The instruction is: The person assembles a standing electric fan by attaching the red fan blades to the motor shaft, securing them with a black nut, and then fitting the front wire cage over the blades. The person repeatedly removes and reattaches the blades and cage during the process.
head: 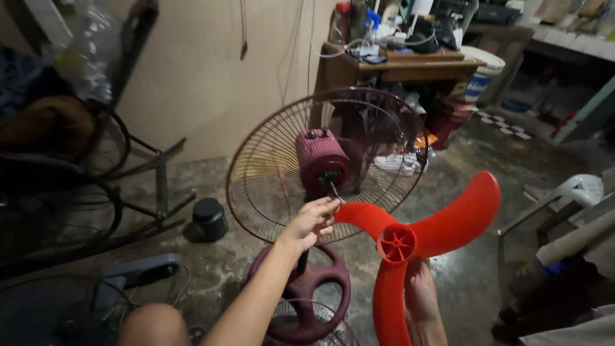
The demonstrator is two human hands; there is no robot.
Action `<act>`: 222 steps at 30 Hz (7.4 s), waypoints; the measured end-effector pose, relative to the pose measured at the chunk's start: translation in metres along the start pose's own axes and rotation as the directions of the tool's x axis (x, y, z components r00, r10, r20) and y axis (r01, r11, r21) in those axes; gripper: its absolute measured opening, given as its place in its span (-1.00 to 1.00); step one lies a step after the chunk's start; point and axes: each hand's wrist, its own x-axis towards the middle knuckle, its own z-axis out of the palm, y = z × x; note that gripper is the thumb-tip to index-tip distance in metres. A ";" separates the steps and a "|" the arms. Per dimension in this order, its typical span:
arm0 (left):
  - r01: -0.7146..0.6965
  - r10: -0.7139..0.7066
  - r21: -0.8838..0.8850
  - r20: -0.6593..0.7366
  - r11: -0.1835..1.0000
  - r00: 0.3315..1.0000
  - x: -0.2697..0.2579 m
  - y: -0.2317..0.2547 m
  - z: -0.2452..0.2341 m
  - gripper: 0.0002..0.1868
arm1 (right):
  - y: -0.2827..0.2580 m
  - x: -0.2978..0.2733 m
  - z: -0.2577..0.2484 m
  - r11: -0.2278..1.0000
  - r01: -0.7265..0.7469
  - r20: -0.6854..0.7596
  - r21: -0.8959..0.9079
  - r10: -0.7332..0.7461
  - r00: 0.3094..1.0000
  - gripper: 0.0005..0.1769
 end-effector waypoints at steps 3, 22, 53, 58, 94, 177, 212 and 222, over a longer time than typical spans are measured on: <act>0.003 -0.004 0.059 0.015 0.998 1.000 -0.005 0.006 -0.004 -0.81 | 0.017 0.005 -0.002 0.987 -0.009 -0.036 -0.161 0.003 0.999 -0.62; 0.003 0.034 -0.227 0.161 0.974 0.986 -0.019 0.006 -0.005 -0.78 | 0.066 0.008 0.105 0.663 0.013 -0.029 -0.748 -0.052 0.998 -0.22; -0.102 0.178 -0.250 0.303 0.963 0.936 -0.012 0.003 -0.007 -0.50 | 0.057 -0.001 0.123 0.208 0.479 0.353 -0.853 -0.447 0.822 -0.28; -0.036 0.150 -0.328 0.330 0.944 0.932 -0.003 -0.004 -0.027 -0.47 | 0.066 0.002 0.128 0.228 0.426 0.292 -0.876 -0.452 0.843 -0.26; 0.323 0.738 0.934 -0.327 0.154 0.591 -0.131 0.088 -0.065 -0.70 | 0.071 0.014 0.142 0.016 0.437 0.370 -0.899 -0.504 0.780 -0.33; -0.202 0.166 0.431 0.120 0.879 0.979 -0.064 0.171 -0.134 0.09 | 0.092 0.047 0.148 -0.221 0.444 0.491 -0.868 -0.512 0.704 -0.28; -0.227 0.239 0.444 0.030 0.867 0.971 -0.056 0.162 -0.161 -0.03 | 0.106 0.060 0.162 -0.092 0.477 0.449 -0.874 -0.529 0.720 -0.39; -0.262 0.267 0.422 0.049 0.868 0.963 -0.058 0.157 -0.147 -0.10 | 0.091 0.044 0.146 -0.105 0.530 0.495 -0.841 -0.546 0.676 -0.35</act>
